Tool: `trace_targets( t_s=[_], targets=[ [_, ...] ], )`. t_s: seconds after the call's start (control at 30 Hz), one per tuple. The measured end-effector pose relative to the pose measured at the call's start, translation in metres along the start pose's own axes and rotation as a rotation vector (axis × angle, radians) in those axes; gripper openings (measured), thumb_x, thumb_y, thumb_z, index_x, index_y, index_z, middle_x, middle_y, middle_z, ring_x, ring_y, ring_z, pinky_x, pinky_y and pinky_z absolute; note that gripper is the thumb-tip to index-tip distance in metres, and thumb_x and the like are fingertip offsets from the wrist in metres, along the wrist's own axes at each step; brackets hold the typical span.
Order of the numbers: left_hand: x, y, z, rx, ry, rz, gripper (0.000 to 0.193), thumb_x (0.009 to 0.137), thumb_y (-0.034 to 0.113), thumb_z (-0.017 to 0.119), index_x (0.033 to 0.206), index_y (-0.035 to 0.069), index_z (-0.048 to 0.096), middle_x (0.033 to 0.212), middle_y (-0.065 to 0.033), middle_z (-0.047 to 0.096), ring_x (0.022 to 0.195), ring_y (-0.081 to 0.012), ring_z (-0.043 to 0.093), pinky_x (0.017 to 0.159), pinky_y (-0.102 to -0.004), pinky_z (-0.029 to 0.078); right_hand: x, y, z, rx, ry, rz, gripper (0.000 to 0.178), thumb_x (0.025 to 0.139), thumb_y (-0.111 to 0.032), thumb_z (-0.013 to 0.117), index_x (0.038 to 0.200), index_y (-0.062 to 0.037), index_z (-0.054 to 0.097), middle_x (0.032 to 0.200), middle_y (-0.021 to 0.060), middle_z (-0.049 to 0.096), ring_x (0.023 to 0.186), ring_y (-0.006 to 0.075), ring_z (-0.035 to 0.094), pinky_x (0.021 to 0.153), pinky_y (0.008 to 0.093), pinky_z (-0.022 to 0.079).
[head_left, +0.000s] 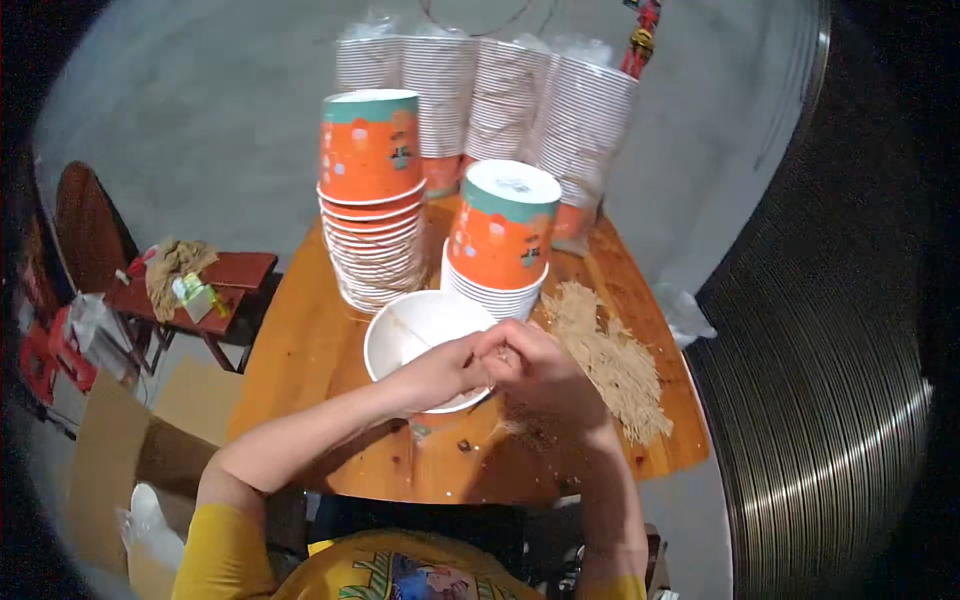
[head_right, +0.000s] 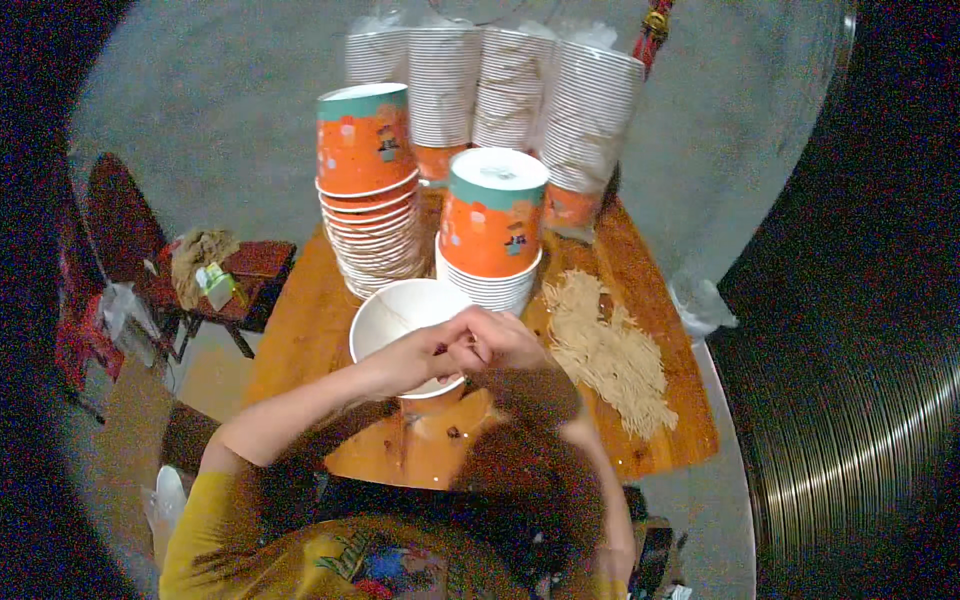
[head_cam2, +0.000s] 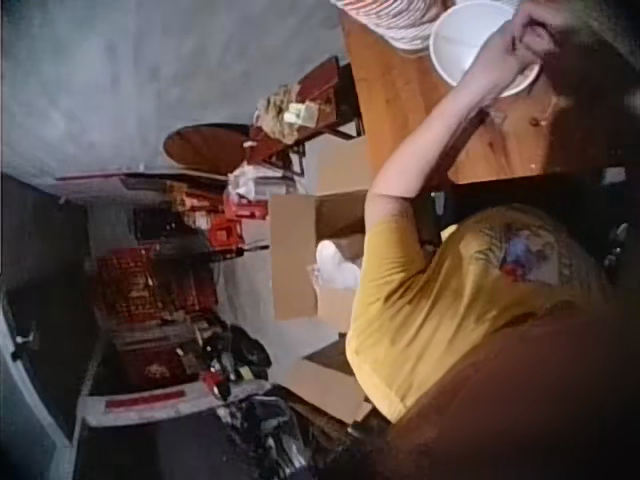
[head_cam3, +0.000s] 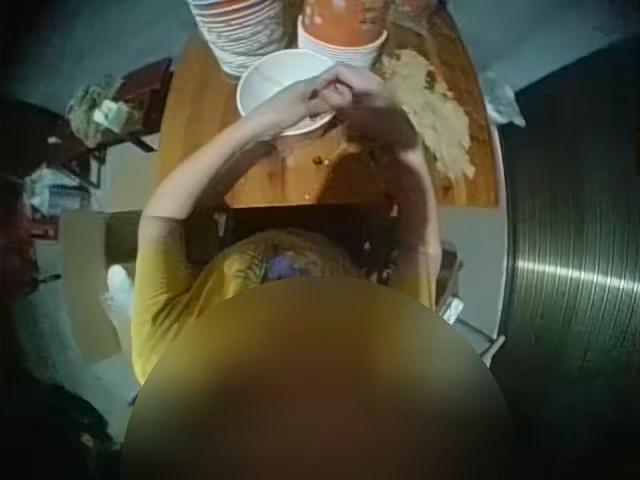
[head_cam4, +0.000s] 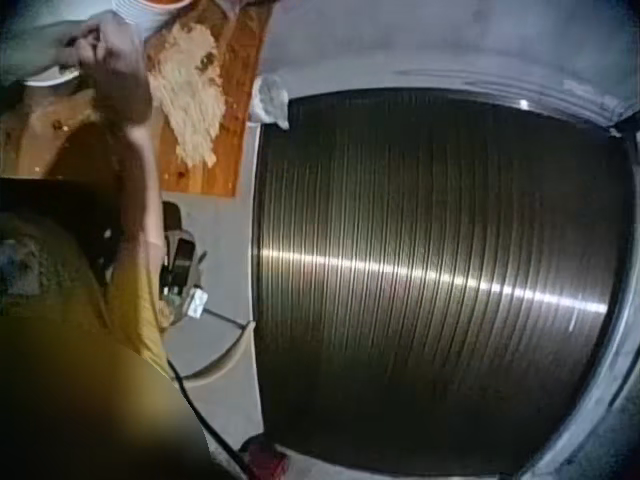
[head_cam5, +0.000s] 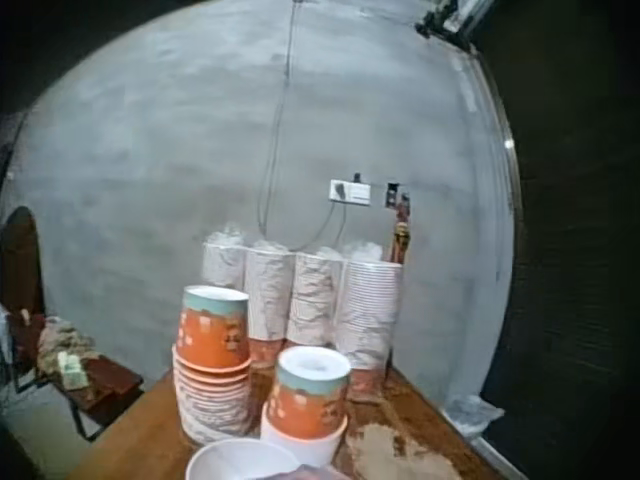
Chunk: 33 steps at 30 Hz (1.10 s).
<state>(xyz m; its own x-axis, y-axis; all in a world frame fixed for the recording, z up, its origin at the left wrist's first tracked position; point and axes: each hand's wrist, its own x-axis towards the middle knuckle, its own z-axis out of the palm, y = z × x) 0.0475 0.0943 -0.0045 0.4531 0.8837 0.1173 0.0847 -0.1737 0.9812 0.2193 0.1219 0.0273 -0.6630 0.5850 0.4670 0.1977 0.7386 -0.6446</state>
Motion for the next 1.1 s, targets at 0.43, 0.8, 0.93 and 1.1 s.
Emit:
trace_targets(
  t_s=[0.43,0.8,0.93,1.1],
  targets=[
    [0.000,-0.004,-0.005,-0.155,-0.101,-0.287,0.015,0.090,0.019,0.059,0.092,0.005,0.057,0.080,0.0010,0.058,0.071,-0.0071,0.053,0.065,-0.0209,0.043,-0.028,0.044,0.015,0.128,0.210,0.196,0.009,0.084,-0.006,0.061,0.091,-0.0035,0.056,0.074,-0.0023,0.053,0.064,0.0042,0.047,0.058,0.0205,0.041],
    [0.004,-0.005,-0.006,-0.209,-0.075,-0.318,0.010,0.087,0.015,0.060,0.090,0.005,0.058,0.076,0.0017,0.058,0.067,-0.0050,0.051,0.060,-0.0183,0.041,-0.055,0.030,0.020,-0.307,0.146,-0.119,0.014,0.073,-0.007,0.071,0.079,-0.0078,0.059,0.066,0.0066,0.052,0.053,0.0216,0.051,0.050,0.0323,0.042],
    [0.006,0.006,-0.004,-0.241,-0.103,-0.433,0.011,0.086,0.016,0.061,0.089,0.006,0.057,0.076,0.0022,0.059,0.066,-0.0031,0.052,0.057,-0.0161,0.040,-0.055,0.032,0.038,-0.309,0.322,-0.242,0.014,0.071,-0.007,0.073,0.077,-0.0088,0.060,0.061,0.0084,0.052,0.053,0.0260,0.053,0.048,0.0343,0.041],
    [0.005,0.012,-0.006,-0.252,-0.077,-0.474,0.014,0.083,0.011,0.063,0.094,0.007,0.054,0.078,0.0015,0.060,0.068,-0.0030,0.054,0.056,-0.0150,0.040,-0.054,0.024,0.044,-0.478,0.304,-0.162,0.015,0.070,-0.008,0.075,0.079,-0.0098,0.062,0.061,0.0078,0.052,0.053,0.0251,0.054,0.047,0.0347,0.041]
  ],
)
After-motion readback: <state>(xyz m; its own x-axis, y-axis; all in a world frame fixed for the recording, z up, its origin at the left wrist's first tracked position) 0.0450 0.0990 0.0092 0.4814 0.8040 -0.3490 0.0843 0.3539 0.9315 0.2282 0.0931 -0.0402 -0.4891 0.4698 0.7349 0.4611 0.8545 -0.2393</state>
